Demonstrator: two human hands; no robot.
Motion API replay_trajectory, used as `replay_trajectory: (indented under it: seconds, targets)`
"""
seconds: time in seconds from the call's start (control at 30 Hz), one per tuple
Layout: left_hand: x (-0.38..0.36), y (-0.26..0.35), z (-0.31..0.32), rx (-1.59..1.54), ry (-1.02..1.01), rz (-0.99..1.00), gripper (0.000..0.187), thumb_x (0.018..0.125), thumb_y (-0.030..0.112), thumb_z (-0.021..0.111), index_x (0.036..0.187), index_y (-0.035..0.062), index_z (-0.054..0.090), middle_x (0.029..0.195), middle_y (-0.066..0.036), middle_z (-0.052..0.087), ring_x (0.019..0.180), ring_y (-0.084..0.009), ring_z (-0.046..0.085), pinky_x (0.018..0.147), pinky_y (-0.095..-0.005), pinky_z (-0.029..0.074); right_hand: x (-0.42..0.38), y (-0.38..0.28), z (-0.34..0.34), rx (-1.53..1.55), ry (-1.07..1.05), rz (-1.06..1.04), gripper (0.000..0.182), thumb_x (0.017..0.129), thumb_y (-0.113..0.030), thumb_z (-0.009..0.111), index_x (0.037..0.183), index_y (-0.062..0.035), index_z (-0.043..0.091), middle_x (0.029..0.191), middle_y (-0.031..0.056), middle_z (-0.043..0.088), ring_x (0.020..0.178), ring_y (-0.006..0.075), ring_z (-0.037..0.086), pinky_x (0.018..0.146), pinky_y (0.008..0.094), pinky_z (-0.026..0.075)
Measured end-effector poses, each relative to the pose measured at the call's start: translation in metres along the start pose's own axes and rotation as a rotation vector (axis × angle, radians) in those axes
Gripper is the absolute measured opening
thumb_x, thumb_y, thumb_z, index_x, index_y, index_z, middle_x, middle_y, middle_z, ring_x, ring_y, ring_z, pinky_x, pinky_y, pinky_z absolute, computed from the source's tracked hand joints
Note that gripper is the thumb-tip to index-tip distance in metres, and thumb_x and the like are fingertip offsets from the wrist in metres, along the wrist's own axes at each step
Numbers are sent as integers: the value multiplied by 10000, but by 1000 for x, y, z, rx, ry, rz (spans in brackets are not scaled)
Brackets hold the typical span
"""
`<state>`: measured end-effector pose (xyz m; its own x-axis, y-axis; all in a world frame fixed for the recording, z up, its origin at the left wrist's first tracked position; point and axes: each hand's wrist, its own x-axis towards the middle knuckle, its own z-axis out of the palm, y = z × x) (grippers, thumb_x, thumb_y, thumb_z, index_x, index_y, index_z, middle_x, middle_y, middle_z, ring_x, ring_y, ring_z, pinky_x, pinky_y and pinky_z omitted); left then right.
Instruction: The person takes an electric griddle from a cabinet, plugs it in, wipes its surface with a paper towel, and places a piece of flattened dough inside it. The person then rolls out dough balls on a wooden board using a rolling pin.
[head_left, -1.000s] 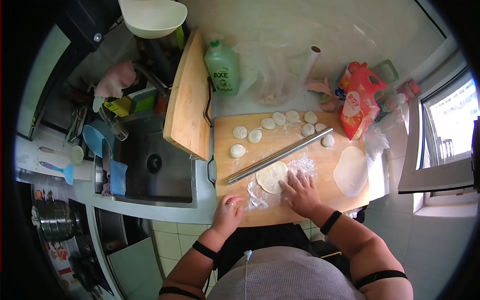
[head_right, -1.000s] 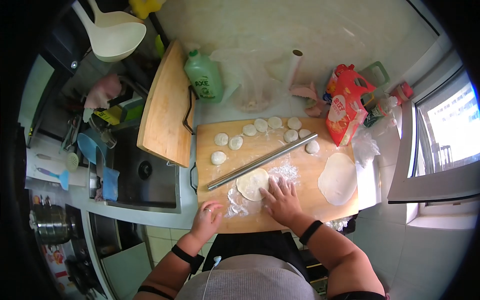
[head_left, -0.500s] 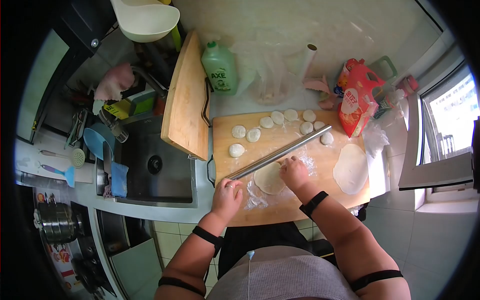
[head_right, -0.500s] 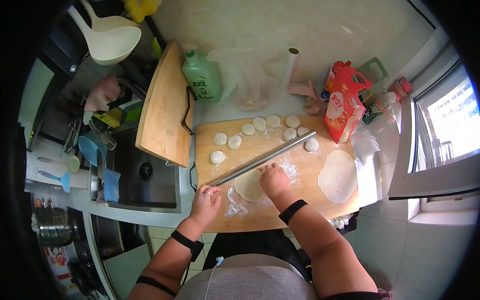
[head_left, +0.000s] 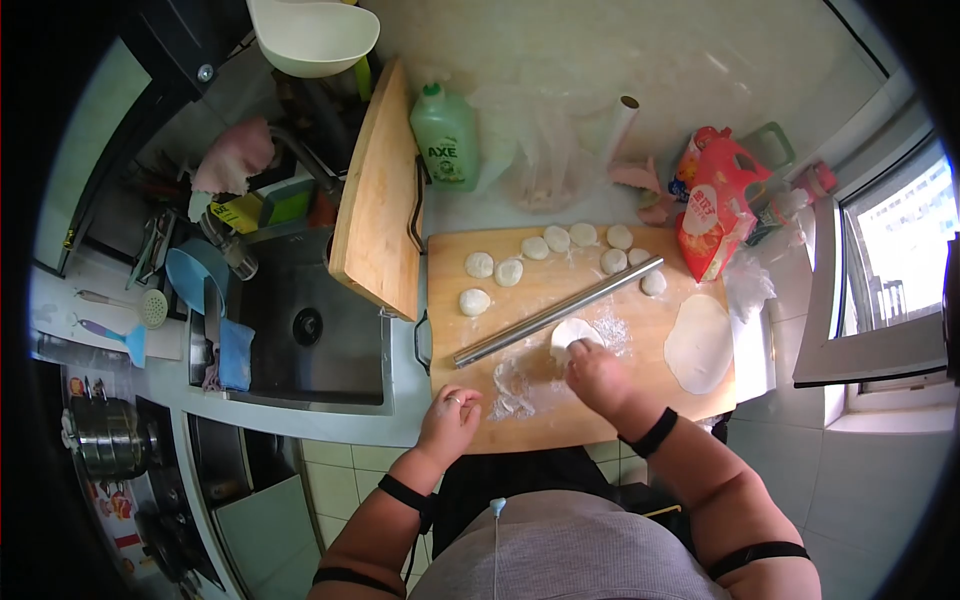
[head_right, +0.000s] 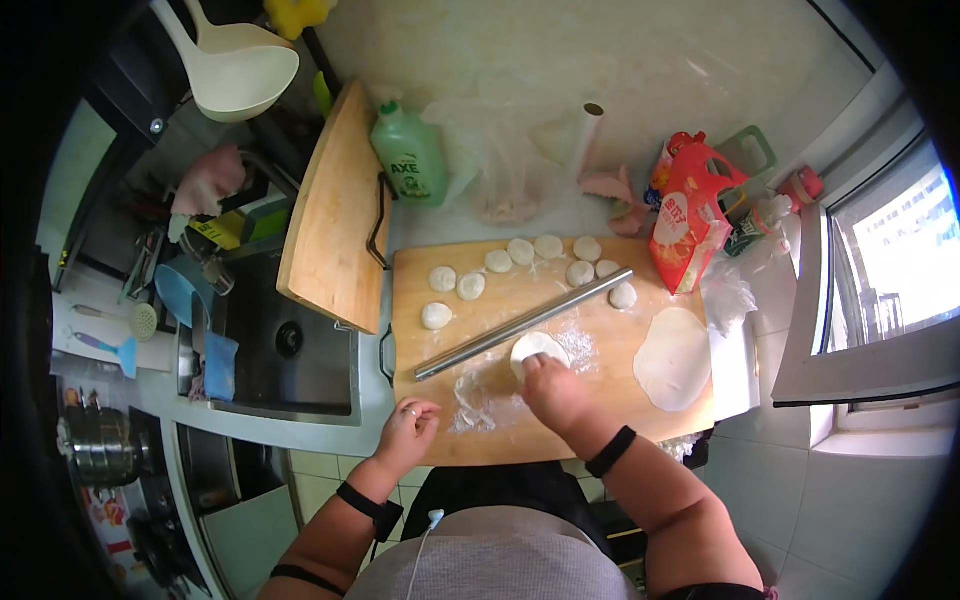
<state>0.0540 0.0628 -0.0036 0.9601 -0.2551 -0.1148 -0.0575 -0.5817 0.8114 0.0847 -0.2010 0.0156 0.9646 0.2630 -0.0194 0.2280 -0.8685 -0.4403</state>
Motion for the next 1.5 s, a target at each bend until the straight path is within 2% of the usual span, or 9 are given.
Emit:
replay_trajectory:
  seconds: [0.23, 0.4, 0.6, 0.67, 0.93, 1.07, 1.17, 1.37, 1.5]
  targets:
    - [-3, 1, 4, -34, -67, -20, 154, 776, 80, 582, 925, 40, 580, 945, -105, 539, 779, -220, 605, 709, -320, 497, -6, -34, 77, -41, -143, -359, 225, 708, -115, 520, 904, -8, 549, 931, 142, 514, 916, 288, 482, 750, 359, 471]
    - [-4, 2, 2, -54, -84, -2, 150, 780, 85, 578, 923, 39, 580, 942, -105, 541, 766, -218, 606, 704, -315, 496, -4, -20, 66, 105, -224, -393, 203, 687, -114, 550, 869, -24, 548, 947, 132, 487, 909, 289, 479, 756, 354, 476]
    - [-11, -8, -1, -27, -63, -21, 137, 782, 91, 573, 913, 50, 582, 912, -109, 548, 758, -225, 605, 685, -321, 490, -23, 20, 37, -106, -37, -230, 159, 691, -118, 544, 831, -44, 555, 944, 141, 471, 902, 304, 469, 722, 368, 482]
    - [-12, -9, 1, -26, -63, -25, 131, 782, 94, 574, 906, 54, 583, 908, -110, 551, 760, -228, 604, 682, -325, 489, -31, 17, 42, -114, -165, -208, 154, 712, -125, 522, 838, -48, 563, 927, 143, 473, 893, 309, 467, 705, 361, 478]
    - [-12, 0, 13, 115, -181, 125, 134, 784, 91, 572, 897, 24, 596, 913, -120, 560, 824, -281, 586, 723, -342, 487, 3, -29, 72, -7, -305, -525, 203, 732, -182, 527, 896, -66, 557, 929, 149, 475, 886, 307, 487, 723, 368, 481]
    - [-11, -8, 13, 82, -134, 152, 133, 783, 94, 572, 893, 24, 597, 908, -115, 565, 838, -285, 583, 736, -347, 481, 8, 0, 51, 11, -129, -97, 137, 774, -156, 490, 791, -30, 541, 912, 172, 512, 896, 328, 511, 749, 399, 469]
    - [-13, -9, 9, 95, -104, 131, 135, 780, 92, 571, 893, 22, 597, 902, -117, 568, 842, -287, 582, 739, -346, 482, -3, 18, 40, -22, 47, -122, 123, 748, -103, 514, 818, -8, 546, 877, 167, 522, 851, 315, 542, 746, 407, 469]
    - [-8, -4, 6, 10, -129, 33, 117, 784, 78, 576, 882, 16, 594, 896, -118, 568, 820, -259, 597, 743, -328, 487, -5, -4, 9, 612, -34, 138, 199, 725, -70, 610, 890, 27, 553, 875, 157, 561, 783, 264, 599, 666, 345, 501]
    - [2, -2, -1, 2, 27, -3, 162, 753, 76, 612, 906, 39, 570, 890, -123, 547, 783, -262, 581, 715, -344, 477, 0, -9, -5, 1064, -170, 480, 206, 780, -122, 615, 881, 43, 544, 769, 125, 585, 725, 194, 615, 619, 312, 506]
